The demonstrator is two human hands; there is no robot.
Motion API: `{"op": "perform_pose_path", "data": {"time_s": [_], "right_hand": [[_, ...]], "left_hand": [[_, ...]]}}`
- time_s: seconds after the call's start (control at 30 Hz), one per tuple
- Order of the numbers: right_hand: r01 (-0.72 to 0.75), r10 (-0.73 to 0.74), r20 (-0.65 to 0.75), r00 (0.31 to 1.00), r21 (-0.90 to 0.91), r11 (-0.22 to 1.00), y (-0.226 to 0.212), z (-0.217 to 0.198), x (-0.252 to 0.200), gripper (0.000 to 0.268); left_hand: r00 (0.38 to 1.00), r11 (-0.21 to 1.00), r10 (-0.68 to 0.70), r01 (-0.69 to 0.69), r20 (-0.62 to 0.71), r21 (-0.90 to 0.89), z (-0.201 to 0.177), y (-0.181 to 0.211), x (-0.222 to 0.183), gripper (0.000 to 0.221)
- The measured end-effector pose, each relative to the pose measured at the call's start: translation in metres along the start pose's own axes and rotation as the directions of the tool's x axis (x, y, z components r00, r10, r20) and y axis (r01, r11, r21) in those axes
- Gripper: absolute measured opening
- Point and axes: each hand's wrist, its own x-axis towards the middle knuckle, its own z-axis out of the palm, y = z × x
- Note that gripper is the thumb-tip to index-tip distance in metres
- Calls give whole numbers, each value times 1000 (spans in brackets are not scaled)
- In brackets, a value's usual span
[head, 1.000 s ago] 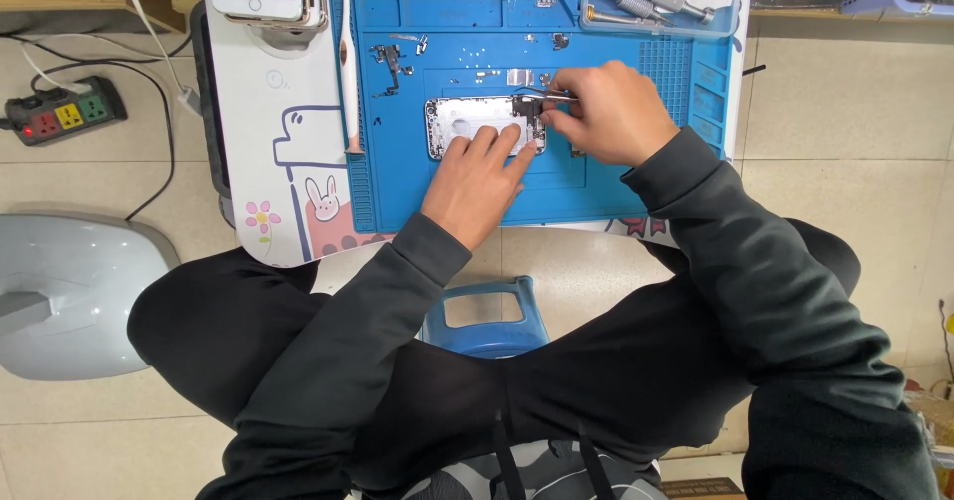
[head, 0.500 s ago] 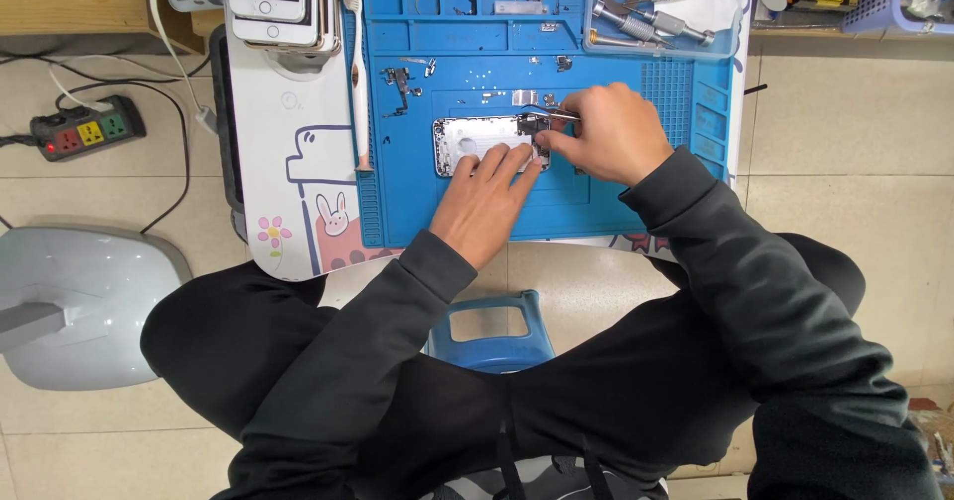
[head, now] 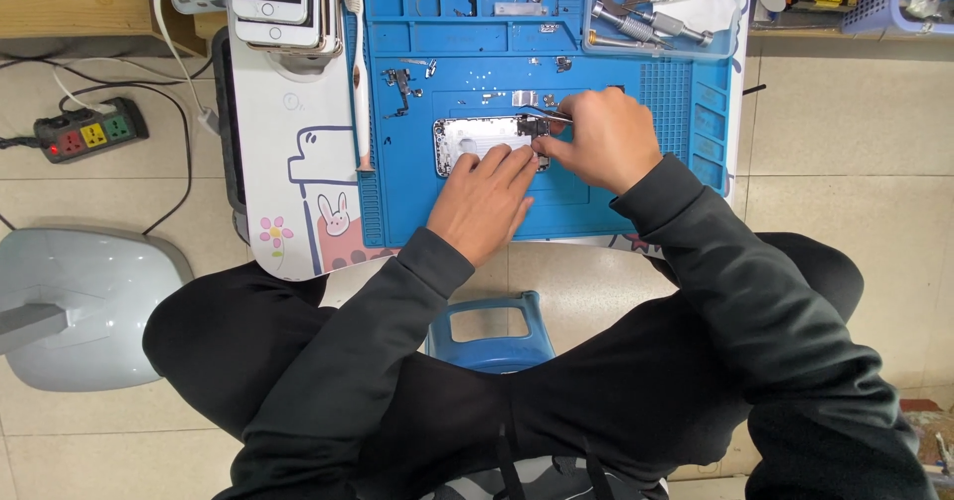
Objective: Inspecting and disassembling a smartphone motherboard using precision tools on a repair mat.
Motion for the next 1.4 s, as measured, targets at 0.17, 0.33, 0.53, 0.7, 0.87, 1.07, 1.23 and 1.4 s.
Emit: {"op": "perform_pose_path", "data": {"time_s": [0.17,0.33,0.53,0.7,0.87,1.07,1.23,1.4], "right_hand": [[22,-15,-50,999,152,988,6,-1,-9,30],[100,-52,-133,990,385,918,10,-19,-32,32],[256,-37,-343,939,620,741,27,-23,-67,18],[374,-159,-423,892,492,786,22,-11,-97,80],[334,-61,-531,845,435,836,23,28,-108,17],[326,-144,-475,868,327,887,14,45,-106,12],[255,-188,-328,926,176,951,2,39,-103,10],[182,-131,-217,967,239,954,3,38,-104,14]], "left_hand": [[1000,999,8,-8,1,36,-11,2,5,41],[998,969,25,-8,-64,248,2,2,5,47],[1000,999,21,-21,-3,35,-3,-4,4,40],[995,999,49,-49,-82,-5,0,-11,8,32],[994,998,59,-58,-92,9,7,-15,12,28],[992,997,68,-71,-104,-20,4,-16,13,26],[992,997,71,-74,-101,-25,8,-18,15,25],[985,989,35,-59,-168,-137,2,-15,16,28]]}}
